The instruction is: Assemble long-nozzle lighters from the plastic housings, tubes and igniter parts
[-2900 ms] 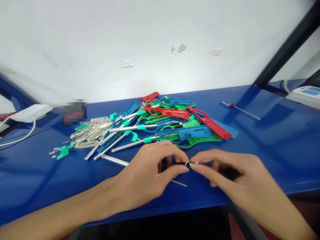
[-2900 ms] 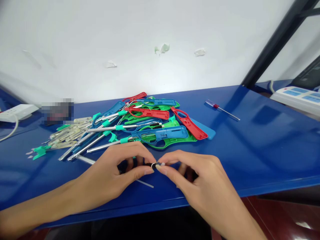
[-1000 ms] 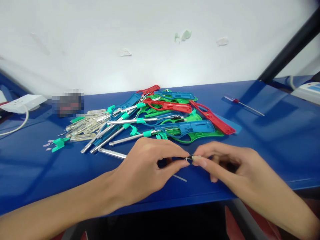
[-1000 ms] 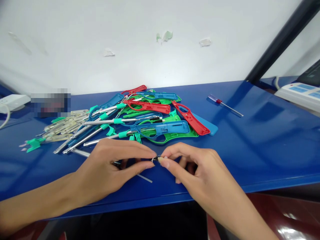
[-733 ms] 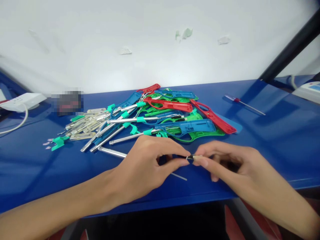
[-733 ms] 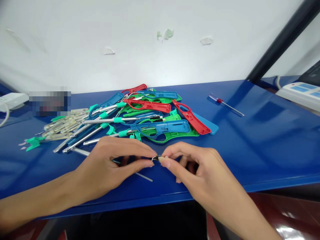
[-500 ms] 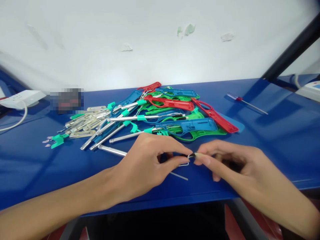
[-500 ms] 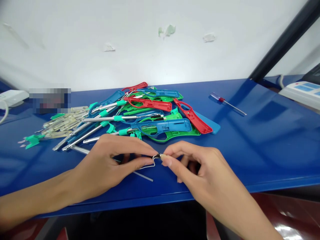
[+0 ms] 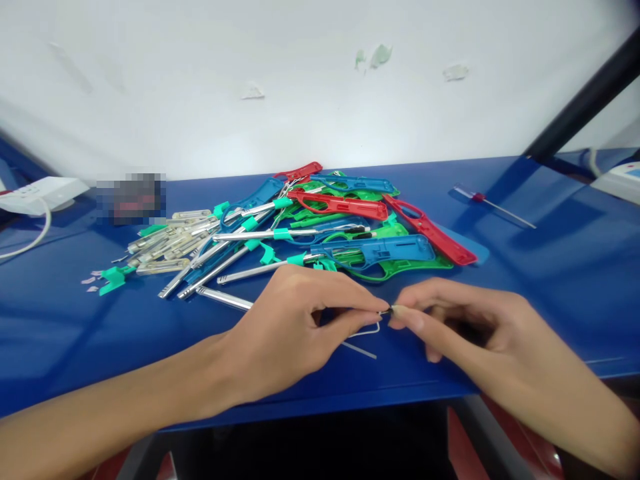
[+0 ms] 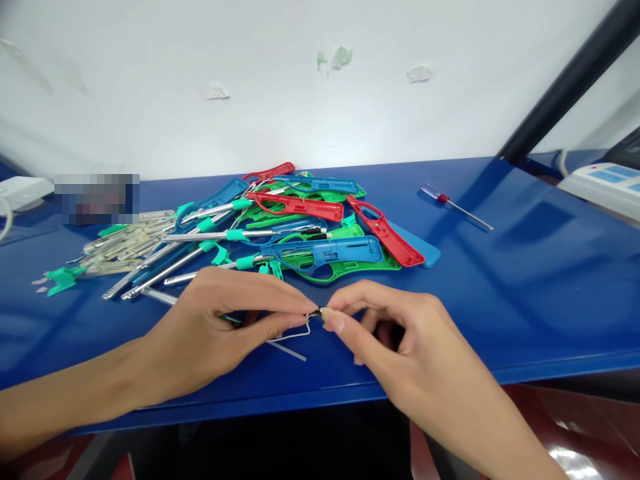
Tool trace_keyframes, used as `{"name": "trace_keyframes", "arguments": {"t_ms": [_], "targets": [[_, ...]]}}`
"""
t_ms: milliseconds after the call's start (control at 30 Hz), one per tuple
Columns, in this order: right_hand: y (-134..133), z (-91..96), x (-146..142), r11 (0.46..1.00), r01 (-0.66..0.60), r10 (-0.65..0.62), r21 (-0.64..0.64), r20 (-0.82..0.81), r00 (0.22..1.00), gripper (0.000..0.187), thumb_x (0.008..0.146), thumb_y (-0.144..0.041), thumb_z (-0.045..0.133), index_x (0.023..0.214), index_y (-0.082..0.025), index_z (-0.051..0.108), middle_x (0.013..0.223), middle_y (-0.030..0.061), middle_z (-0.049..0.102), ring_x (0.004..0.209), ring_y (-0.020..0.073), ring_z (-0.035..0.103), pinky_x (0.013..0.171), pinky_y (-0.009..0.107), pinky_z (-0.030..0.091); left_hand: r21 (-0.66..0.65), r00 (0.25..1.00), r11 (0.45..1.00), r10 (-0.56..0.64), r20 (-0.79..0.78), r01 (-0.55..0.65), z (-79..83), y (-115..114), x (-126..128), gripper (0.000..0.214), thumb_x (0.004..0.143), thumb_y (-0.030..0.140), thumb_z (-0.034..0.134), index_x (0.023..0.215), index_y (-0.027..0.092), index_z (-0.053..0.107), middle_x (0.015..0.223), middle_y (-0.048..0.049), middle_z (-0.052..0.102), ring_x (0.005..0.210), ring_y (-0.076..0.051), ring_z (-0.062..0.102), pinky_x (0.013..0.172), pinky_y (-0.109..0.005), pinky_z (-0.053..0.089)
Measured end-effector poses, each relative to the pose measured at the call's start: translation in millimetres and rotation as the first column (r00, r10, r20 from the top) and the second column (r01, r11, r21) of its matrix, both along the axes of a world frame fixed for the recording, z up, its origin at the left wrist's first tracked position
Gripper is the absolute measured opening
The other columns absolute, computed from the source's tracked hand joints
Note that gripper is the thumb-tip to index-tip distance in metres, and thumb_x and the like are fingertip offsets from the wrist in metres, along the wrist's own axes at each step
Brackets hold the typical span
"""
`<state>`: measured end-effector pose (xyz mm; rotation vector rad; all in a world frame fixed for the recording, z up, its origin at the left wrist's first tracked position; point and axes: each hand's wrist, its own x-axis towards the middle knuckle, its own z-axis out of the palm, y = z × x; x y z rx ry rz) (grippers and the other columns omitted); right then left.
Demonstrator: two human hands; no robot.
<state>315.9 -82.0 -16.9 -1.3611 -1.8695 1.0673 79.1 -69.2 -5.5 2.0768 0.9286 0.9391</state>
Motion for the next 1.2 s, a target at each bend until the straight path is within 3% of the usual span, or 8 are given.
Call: {"name": "trace_keyframes", "arguments": {"t_ms": [200,533,867,1200], "targets": [[1.6,0.9,-0.5,0.999,-0.024,0.024,0.022,0.007,1.000,0.024,0.094,-0.056,0.070,0.090,-0.034,0.077,0.079,-0.0061,0.072,0.057,0.0097,0.055,0.049,0.022,0.042,-0.057,1.000,0.998,0.025,-0.014,-0.026,1.6,1.6,0.1,0.014,0.091,0.010,0.080,0.099,0.020,0.085,0.096,0.0060,0.084,0.078,-0.006,0.075,0.063,-0.012,0.053],[-1.3,-0.5,2.9,0.997,-0.041,0.039,0.060,0.033,0.999,0.023,0.096,-0.057,0.068,0.093,-0.035,0.076,0.081,-0.0073,0.073,0.058,0.0079,0.058,0.048,0.020,0.044,-0.045,0.997,0.996,0.075,-0.013,-0.075,2.7,2.5,2.0,0.018,0.083,0.008,0.087,0.096,0.020,0.084,0.085,0.0076,0.083,0.059,0.000,0.068,0.056,-0.003,0.049],[0.1,2.8,-0.3,0.997,-0.020,0.019,0.074,0.011,1.000,0.026,0.096,-0.058,0.068,0.090,-0.034,0.077,0.078,-0.0065,0.073,0.054,0.0081,0.056,0.048,0.020,0.044,-0.012,0.997,1.000,0.002,0.074,-0.001,-1.5,2.6,-0.7,0.015,0.091,0.006,0.079,0.095,0.019,0.085,0.097,0.0037,0.085,0.087,-0.010,0.080,0.074,-0.012,0.061],[0.5,3.0,-0.9,1.000,-0.009,0.010,0.020,-0.028,1.000,0.022,0.093,-0.054,0.072,0.090,-0.032,0.077,0.077,-0.0053,0.073,0.056,0.0095,0.057,0.051,0.021,0.045,0.008,0.991,0.998,-0.061,0.123,0.060,-4.4,3.7,-1.9,0.017,0.094,0.004,0.074,0.100,0.015,0.085,0.102,-0.0016,0.084,0.087,-0.009,0.079,0.077,-0.011,0.062]]}}
